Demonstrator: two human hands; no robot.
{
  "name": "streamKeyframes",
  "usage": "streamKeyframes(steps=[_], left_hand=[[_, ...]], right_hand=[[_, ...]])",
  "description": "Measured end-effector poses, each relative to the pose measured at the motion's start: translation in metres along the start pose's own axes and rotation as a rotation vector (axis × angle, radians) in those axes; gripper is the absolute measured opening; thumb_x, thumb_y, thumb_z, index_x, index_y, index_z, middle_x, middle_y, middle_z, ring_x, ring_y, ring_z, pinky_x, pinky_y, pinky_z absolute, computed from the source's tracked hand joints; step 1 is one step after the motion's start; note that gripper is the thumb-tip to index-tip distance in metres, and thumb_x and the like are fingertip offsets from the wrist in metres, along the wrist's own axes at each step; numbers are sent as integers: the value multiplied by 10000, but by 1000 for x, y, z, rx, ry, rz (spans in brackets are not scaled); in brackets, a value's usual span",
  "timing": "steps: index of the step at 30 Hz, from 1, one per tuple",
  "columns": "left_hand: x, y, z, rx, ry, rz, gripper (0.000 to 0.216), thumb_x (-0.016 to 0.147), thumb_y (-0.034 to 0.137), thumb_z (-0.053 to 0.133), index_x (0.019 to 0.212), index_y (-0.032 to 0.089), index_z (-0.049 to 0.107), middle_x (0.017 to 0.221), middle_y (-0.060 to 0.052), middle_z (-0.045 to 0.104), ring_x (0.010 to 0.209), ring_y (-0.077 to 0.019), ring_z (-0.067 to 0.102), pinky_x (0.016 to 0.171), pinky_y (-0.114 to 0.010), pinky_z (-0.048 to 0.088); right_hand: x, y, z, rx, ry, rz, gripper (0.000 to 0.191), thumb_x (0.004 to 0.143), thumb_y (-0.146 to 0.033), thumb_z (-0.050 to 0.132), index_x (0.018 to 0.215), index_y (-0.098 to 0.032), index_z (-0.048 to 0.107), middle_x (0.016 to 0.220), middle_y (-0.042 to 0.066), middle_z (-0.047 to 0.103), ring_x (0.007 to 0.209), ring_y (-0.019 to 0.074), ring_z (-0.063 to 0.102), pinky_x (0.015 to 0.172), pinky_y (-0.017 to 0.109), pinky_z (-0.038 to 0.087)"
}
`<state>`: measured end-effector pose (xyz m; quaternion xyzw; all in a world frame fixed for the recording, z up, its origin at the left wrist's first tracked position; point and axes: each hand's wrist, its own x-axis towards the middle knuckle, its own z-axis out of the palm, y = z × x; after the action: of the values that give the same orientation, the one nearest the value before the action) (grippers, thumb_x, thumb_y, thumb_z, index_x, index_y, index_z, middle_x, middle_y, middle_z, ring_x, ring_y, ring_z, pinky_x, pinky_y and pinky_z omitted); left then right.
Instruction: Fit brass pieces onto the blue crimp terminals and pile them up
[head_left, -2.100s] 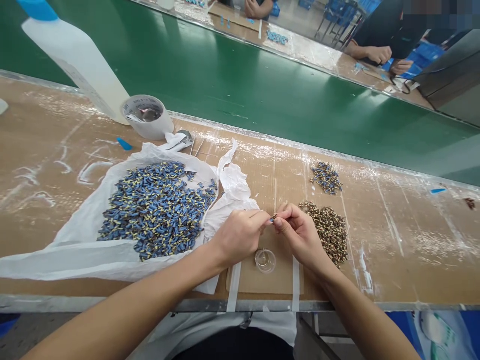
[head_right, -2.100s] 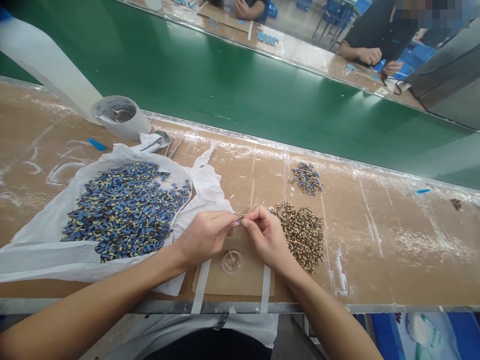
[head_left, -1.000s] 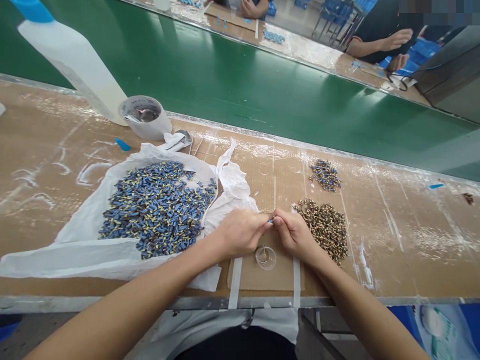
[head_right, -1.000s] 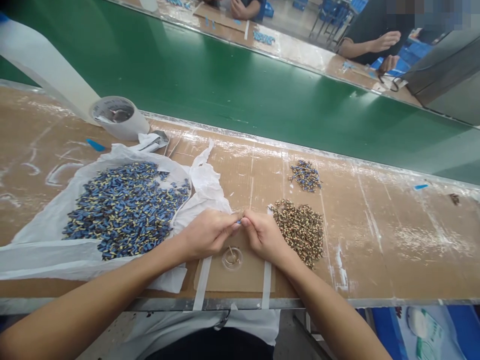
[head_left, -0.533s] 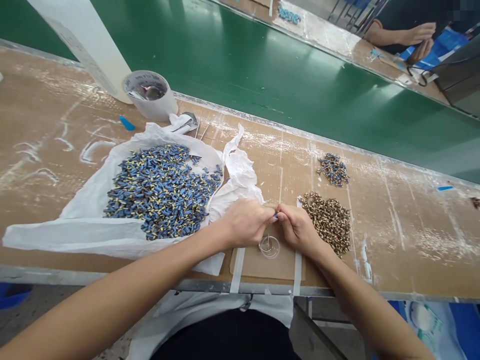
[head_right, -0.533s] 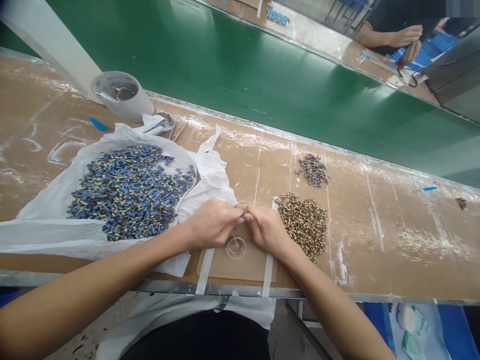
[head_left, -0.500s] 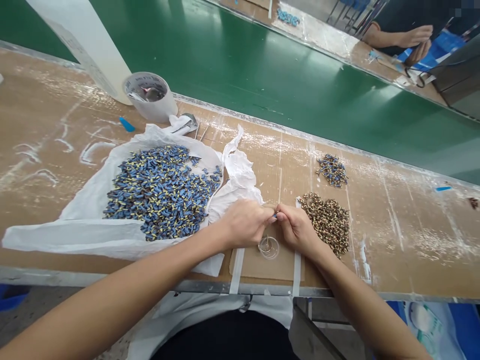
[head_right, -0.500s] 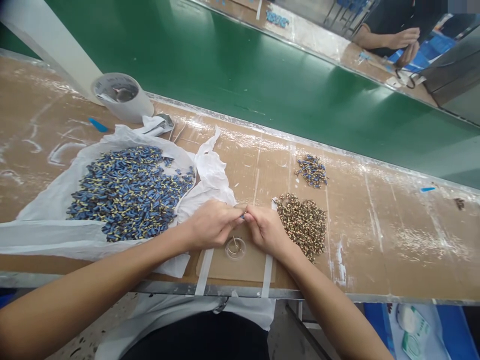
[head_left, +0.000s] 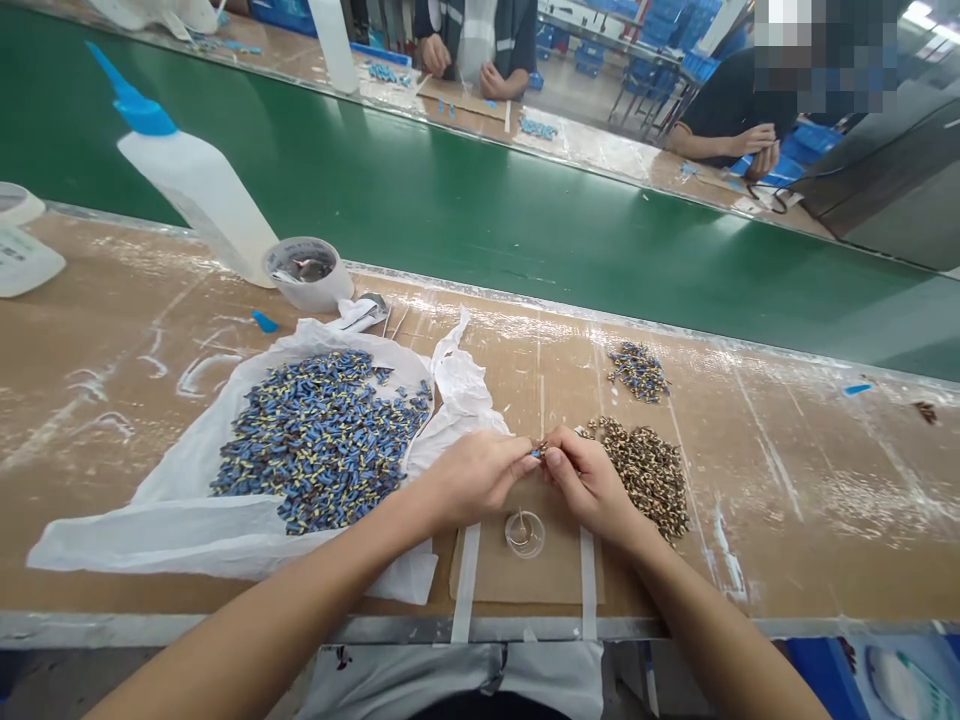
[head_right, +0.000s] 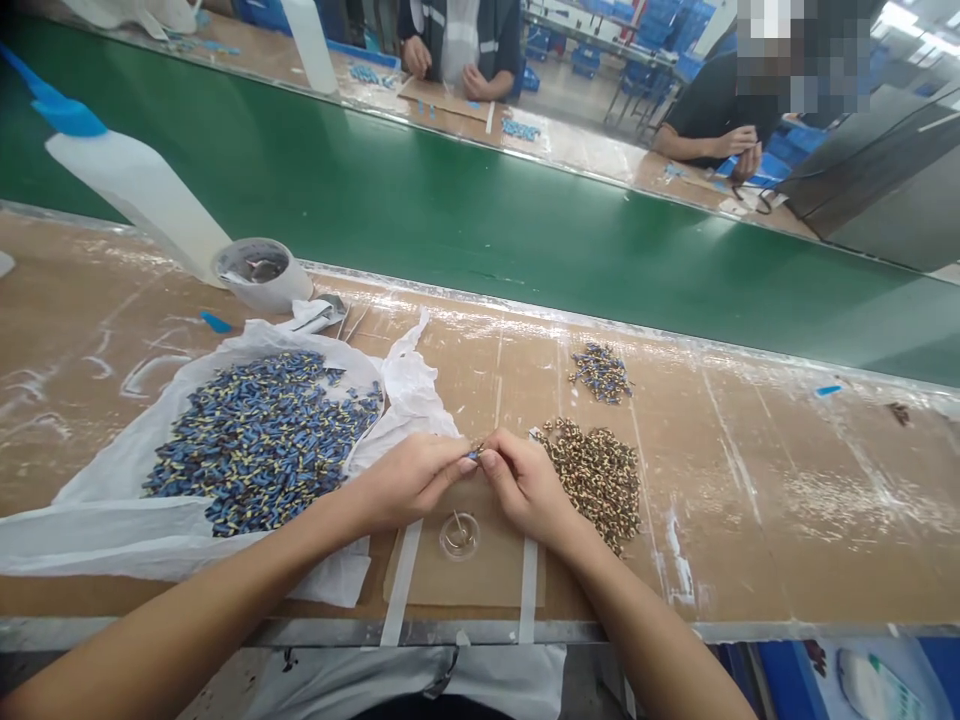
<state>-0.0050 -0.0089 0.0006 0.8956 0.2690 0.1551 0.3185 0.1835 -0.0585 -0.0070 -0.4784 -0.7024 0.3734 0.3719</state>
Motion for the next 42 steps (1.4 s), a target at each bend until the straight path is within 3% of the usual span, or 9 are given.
streamKeyframes(steps=[4, 6, 8, 11, 14, 17, 25, 33, 42], left_hand=[[-1, -6, -20, -43, 164, -78, 303, 960, 322, 435, 1215, 184, 526, 1023, -74, 676, 888, -190, 630, 768, -297, 461], [-3, -17, -36, 45, 334, -239, 278, 957, 329, 430, 1161, 182, 548, 915, -57, 669, 808, -189, 621, 761, -313, 467], [-7, -31, -52, 230, 446, -403, 225, 932, 299, 444, 1071, 170, 566, 930, -77, 653, 850, -225, 610, 802, -356, 462], [-15, -52, -69, 398, 353, -550, 214, 883, 300, 484, 1027, 156, 548, 999, -123, 635, 966, -294, 589, 860, -417, 449], [-22, -66, -77, 345, 274, -644, 340, 864, 346, 503, 1146, 158, 473, 1013, -129, 629, 975, -297, 597, 851, -415, 462], [-29, -72, -82, 245, 242, -666, 387, 843, 314, 517, 1193, 181, 418, 991, -103, 639, 923, -264, 618, 806, -378, 477], [-44, -62, -98, 285, 107, -685, 124, 791, 299, 584, 782, 192, 524, 850, -59, 647, 815, -240, 608, 714, -332, 442], [-42, -52, -100, 330, 215, -602, 104, 802, 234, 566, 891, 201, 524, 891, -49, 659, 825, -221, 599, 691, -305, 417], [-36, -66, -89, 327, 113, -565, 105, 787, 176, 473, 746, 193, 568, 819, -67, 645, 795, -231, 583, 718, -334, 431]], right_hand=[[4, 2, -25, -210, 150, 22, 275, 974, -321, 437, 743, -194, 517, 657, -6, 522, 606, 135, 498, 601, 256, 356], [7, 13, -47, -357, 292, 115, 296, 970, -351, 436, 736, -194, 527, 628, -8, 518, 587, 142, 493, 585, 261, 342], [8, 29, -71, -488, 436, 231, 330, 968, -386, 424, 721, -195, 533, 611, -1, 531, 575, 153, 498, 572, 265, 333], [9, 55, -101, -622, 538, 366, 371, 951, -435, 422, 731, -189, 590, 640, 39, 613, 608, 187, 554, 598, 282, 354], [6, 70, -115, -637, 555, 435, 414, 943, -485, 407, 825, -174, 653, 700, 82, 672, 651, 222, 599, 622, 299, 378], [3, 70, -115, -606, 579, 436, 450, 940, -524, 395, 915, -164, 663, 743, 100, 693, 680, 237, 621, 632, 307, 392], [3, 58, -99, -565, 450, 390, 378, 933, -499, 436, 864, -192, 644, 706, 58, 683, 628, 207, 605, 608, 292, 386], [3, 58, -92, -534, 414, 346, 365, 932, -488, 432, 859, -190, 631, 697, 52, 675, 626, 199, 603, 593, 286, 390], [4, 55, -86, -451, 385, 340, 351, 928, -482, 457, 877, -184, 636, 672, 50, 657, 602, 200, 598, 589, 293, 413]])
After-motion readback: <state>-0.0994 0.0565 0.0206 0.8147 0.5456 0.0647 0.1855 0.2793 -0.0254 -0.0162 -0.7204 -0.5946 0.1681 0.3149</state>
